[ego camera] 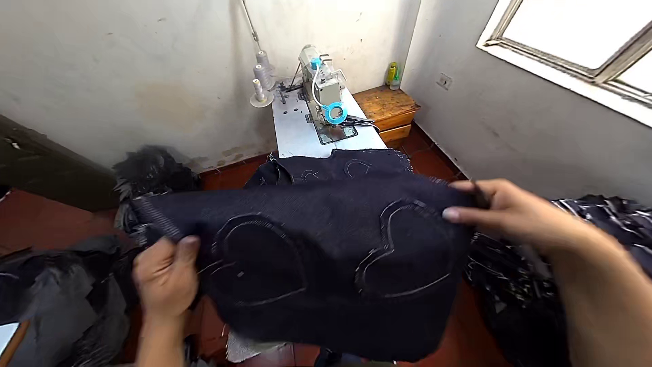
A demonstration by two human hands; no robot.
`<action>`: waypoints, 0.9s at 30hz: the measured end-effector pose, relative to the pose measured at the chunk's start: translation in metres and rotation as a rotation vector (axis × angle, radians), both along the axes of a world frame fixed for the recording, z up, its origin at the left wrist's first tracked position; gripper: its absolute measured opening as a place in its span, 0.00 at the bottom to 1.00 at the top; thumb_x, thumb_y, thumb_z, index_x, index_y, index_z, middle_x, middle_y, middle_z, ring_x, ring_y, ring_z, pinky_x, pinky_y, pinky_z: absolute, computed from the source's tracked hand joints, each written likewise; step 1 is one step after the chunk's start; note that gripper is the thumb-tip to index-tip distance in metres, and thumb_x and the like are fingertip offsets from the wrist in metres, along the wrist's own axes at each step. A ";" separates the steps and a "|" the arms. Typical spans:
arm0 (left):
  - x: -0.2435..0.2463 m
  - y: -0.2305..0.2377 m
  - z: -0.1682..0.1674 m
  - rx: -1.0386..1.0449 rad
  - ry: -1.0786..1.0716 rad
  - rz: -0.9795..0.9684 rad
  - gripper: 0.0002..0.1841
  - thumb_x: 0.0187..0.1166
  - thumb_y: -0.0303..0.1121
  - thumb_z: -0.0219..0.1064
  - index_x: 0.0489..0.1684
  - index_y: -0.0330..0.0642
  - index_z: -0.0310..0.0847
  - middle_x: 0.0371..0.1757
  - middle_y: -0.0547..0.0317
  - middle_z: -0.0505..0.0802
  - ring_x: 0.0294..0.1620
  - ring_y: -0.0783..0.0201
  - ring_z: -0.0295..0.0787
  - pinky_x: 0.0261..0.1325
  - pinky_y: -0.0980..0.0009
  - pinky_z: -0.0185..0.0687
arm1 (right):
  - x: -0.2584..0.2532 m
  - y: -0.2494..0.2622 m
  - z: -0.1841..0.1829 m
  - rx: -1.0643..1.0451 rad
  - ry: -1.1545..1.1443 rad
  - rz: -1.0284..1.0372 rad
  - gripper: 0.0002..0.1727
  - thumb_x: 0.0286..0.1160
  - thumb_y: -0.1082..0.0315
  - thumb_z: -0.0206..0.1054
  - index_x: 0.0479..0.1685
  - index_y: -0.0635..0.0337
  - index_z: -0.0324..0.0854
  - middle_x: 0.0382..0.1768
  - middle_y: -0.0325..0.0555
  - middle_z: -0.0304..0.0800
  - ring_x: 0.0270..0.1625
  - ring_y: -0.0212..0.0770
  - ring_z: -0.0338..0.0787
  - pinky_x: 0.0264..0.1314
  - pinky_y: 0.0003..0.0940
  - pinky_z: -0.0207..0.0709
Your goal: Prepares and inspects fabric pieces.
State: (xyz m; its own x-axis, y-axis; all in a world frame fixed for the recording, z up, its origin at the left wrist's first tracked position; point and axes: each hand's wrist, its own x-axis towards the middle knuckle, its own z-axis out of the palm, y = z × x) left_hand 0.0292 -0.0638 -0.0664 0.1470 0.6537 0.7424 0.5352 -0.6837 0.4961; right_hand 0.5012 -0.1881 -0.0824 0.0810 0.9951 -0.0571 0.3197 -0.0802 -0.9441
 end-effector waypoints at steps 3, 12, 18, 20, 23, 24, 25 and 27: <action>0.055 0.067 -0.058 -0.176 -0.052 0.006 0.18 0.88 0.40 0.58 0.39 0.31 0.84 0.29 0.67 0.88 0.33 0.83 0.85 0.42 0.78 0.85 | 0.043 0.073 0.031 -0.160 -0.325 -0.021 0.06 0.67 0.77 0.77 0.40 0.61 0.89 0.22 0.43 0.89 0.17 0.34 0.79 0.21 0.31 0.73; 0.166 0.159 -0.196 -0.755 0.251 0.341 0.34 0.90 0.37 0.57 0.92 0.31 0.48 0.38 0.33 0.93 0.40 0.34 0.94 0.50 0.38 0.86 | -0.010 0.258 -0.134 -0.529 -0.816 -0.330 0.34 0.80 0.53 0.70 0.73 0.73 0.73 0.73 0.82 0.72 0.66 0.81 0.82 0.60 0.75 0.78; 0.159 0.186 -0.146 -1.119 0.594 0.287 0.35 0.92 0.43 0.53 0.93 0.34 0.47 0.49 0.37 0.94 0.55 0.39 0.93 0.60 0.43 0.84 | -0.141 0.213 -0.176 -0.641 -0.337 -0.011 0.22 0.94 0.55 0.49 0.68 0.62 0.76 0.41 0.56 0.90 0.44 0.53 0.93 0.54 0.54 0.85; 0.155 0.201 -0.129 -1.134 0.738 0.277 0.34 0.89 0.49 0.57 0.90 0.40 0.60 0.51 0.38 0.94 0.57 0.38 0.92 0.59 0.41 0.82 | -0.165 0.201 -0.171 -0.550 -0.390 0.039 0.24 0.95 0.52 0.46 0.67 0.60 0.77 0.40 0.58 0.90 0.46 0.58 0.93 0.54 0.59 0.83; 0.139 0.222 -0.131 -1.081 0.669 0.265 0.37 0.77 0.61 0.68 0.76 0.41 0.75 0.46 0.37 0.94 0.51 0.33 0.92 0.52 0.34 0.82 | -0.196 0.199 -0.135 -0.506 -0.495 0.173 0.25 0.95 0.50 0.41 0.59 0.60 0.77 0.39 0.57 0.88 0.47 0.58 0.92 0.51 0.56 0.83; 0.133 0.228 -0.134 -1.074 0.626 0.247 0.38 0.74 0.63 0.71 0.74 0.40 0.77 0.44 0.37 0.94 0.49 0.33 0.92 0.50 0.32 0.83 | -0.208 0.204 -0.121 -0.525 -0.522 0.230 0.26 0.95 0.51 0.41 0.57 0.62 0.78 0.40 0.58 0.88 0.48 0.59 0.92 0.52 0.56 0.83; 0.127 0.233 -0.136 -1.065 0.595 0.214 0.39 0.73 0.64 0.71 0.72 0.39 0.77 0.43 0.36 0.94 0.48 0.33 0.92 0.49 0.33 0.83 | -0.219 0.211 -0.111 -0.540 -0.549 0.282 0.25 0.95 0.53 0.41 0.56 0.64 0.79 0.42 0.59 0.88 0.50 0.60 0.92 0.53 0.56 0.82; 0.110 0.235 -0.142 -0.993 0.513 0.085 0.38 0.76 0.63 0.69 0.70 0.35 0.76 0.39 0.38 0.93 0.44 0.37 0.93 0.47 0.36 0.85 | -0.235 0.230 -0.114 -0.559 -0.601 0.348 0.24 0.94 0.56 0.43 0.56 0.66 0.79 0.44 0.62 0.89 0.52 0.62 0.92 0.55 0.58 0.82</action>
